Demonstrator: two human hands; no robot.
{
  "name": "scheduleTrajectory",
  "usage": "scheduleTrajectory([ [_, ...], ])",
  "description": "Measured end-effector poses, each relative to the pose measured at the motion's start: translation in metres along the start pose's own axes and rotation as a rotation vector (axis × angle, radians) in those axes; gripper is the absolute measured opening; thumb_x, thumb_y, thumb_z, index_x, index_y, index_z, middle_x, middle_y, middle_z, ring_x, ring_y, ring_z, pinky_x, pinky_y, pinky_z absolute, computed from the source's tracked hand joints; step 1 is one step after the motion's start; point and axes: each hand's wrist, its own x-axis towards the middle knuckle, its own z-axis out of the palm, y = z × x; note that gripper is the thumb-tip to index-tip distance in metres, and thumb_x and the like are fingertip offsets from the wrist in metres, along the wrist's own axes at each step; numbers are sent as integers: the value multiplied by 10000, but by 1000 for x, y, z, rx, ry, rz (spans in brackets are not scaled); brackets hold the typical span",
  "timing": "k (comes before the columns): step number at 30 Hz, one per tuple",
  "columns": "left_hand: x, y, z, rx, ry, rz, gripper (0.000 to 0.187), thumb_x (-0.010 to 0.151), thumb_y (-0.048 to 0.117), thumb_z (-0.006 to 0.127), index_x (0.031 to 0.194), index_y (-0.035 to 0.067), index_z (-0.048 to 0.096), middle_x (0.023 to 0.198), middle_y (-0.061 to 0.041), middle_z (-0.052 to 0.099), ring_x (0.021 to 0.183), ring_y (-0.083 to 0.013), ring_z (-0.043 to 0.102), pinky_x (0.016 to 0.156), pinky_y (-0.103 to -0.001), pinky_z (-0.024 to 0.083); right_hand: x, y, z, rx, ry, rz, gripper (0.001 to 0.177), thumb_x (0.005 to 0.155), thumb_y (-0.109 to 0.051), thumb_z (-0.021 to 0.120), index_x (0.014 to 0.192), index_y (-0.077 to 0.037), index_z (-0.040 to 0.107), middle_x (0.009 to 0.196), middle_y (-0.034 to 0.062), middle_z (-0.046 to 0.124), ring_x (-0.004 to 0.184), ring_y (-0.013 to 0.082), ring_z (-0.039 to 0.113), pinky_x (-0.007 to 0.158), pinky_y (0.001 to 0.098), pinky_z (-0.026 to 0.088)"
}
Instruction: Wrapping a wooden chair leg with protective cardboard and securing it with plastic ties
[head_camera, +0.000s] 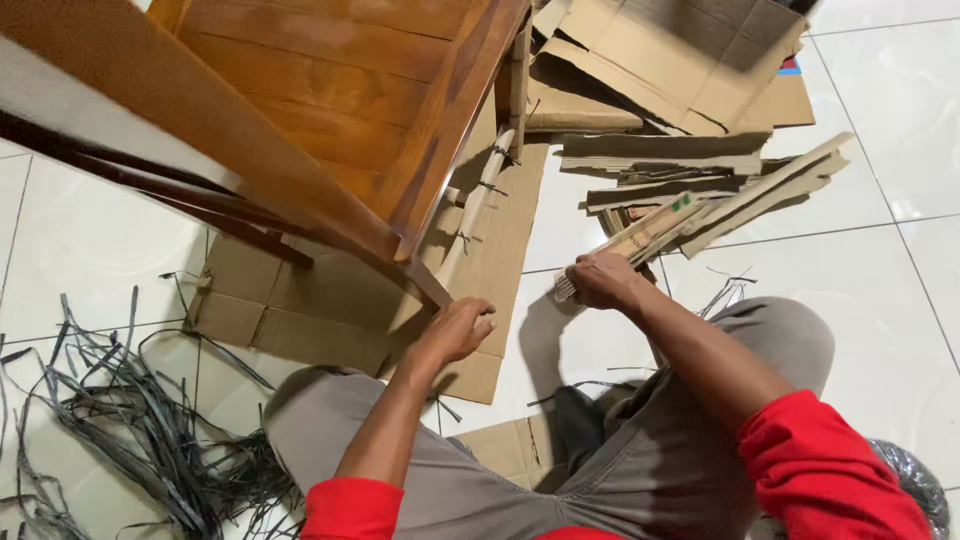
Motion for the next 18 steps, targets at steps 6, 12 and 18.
scheduleTrajectory([
  [6,-10,8,-8,-55,34,14,342,950,261,566,1239,117,679,1209,-203,687,1211,-439,626,1019,-585,495,-15,-9,-32,107,255,24,137,847,-253,713,930,-150,681,1050,79,733,890,334,761,753,492,624],
  [12,-9,19,-15,-74,100,55,336,958,272,581,1260,163,679,1198,-161,693,1197,-407,650,1020,-545,513,-45,-30,-88,287,899,-67,192,866,-147,710,1033,-197,631,875,15,721,709,281,733,615,412,588],
  [18,-5,17,-14,-243,308,236,354,925,117,635,1275,80,670,1135,-218,699,1088,-434,686,948,-531,551,-52,-7,-115,488,1422,-158,391,889,-223,579,1268,-181,664,988,50,710,733,315,671,690,427,551],
])
